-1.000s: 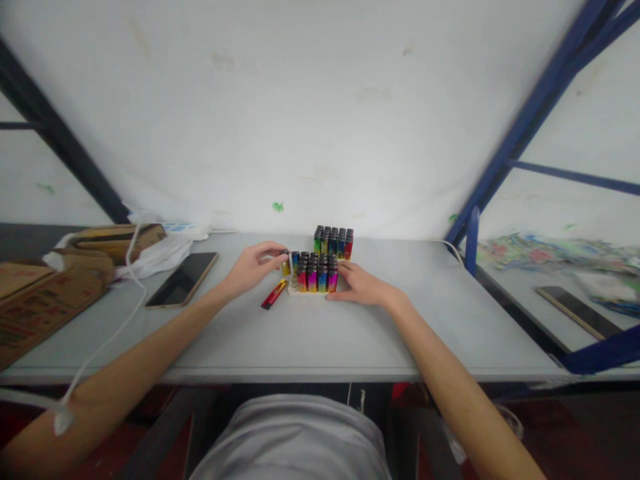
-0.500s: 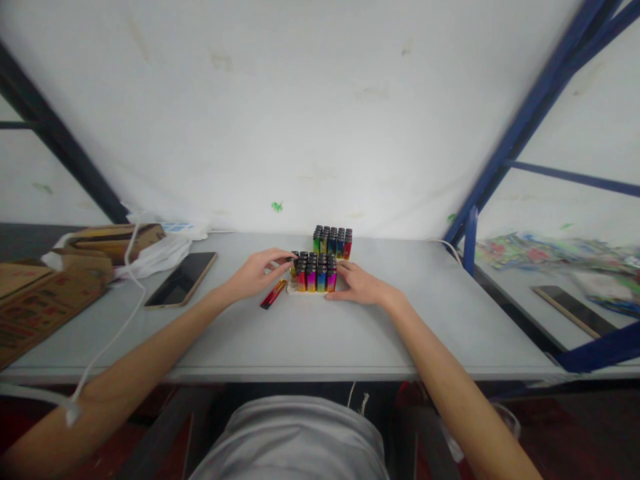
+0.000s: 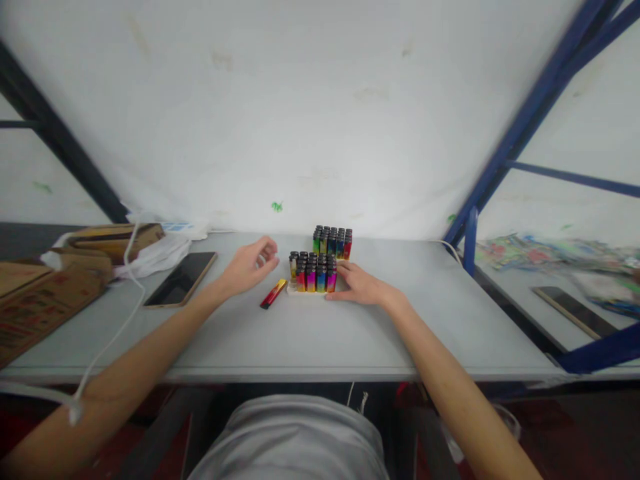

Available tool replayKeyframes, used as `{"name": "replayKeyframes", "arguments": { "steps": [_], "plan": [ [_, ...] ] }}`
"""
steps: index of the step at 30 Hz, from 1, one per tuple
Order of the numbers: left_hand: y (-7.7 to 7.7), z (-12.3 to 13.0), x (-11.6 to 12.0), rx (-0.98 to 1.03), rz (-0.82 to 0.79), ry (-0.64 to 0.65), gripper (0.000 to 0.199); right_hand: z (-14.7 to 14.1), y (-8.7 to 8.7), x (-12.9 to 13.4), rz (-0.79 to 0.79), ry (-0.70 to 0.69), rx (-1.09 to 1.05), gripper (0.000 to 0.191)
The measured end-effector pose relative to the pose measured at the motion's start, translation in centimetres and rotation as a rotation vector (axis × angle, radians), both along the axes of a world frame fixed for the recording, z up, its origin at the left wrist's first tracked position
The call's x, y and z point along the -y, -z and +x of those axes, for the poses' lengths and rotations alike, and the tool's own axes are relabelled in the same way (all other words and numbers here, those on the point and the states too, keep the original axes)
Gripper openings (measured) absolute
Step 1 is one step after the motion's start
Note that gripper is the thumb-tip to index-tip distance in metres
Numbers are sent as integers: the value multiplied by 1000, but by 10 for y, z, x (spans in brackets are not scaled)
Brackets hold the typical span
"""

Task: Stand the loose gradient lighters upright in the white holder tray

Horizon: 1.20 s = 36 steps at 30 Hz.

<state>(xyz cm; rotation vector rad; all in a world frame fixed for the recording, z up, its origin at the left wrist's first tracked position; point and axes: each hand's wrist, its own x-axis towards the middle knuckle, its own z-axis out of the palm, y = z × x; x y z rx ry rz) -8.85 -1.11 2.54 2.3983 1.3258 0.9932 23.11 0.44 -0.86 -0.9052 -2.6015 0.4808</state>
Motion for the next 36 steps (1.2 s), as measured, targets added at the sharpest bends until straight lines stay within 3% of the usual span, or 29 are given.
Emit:
{"name": "replayKeyframes", "arguments": {
  "steps": [2, 6, 11, 15, 19, 26, 32, 36],
  "plan": [
    [-3, -6, -1, -171, -76, -28, 14, 0, -1, 0, -8, 9, 6, 80],
    [-6, -13, 1, -516, -351, -43, 33, 0, -1, 1, -5, 7, 10, 79],
    [-7, -13, 4, -571, -455, -4, 29, 0, -3, 2, 2, -1, 22, 79],
    [-3, -19, -1, -433, -329, 29, 24, 0, -3, 2, 5, 0, 29, 77],
    [1, -27, -9, -246, -156, -59, 24, 0, -4, 3, -1, 3, 20, 78],
    [-11, -27, -9, 35, -41, -143, 28, 1, -1, 2, -31, 21, 17, 82],
    [-13, -23, -10, 228, -99, -91, 37, 1, 2, 0, -28, 53, 30, 88],
    [-8, -19, -10, 326, -271, 60, 34, 1, 0, 1, -26, 39, 29, 83]
  ]
}}
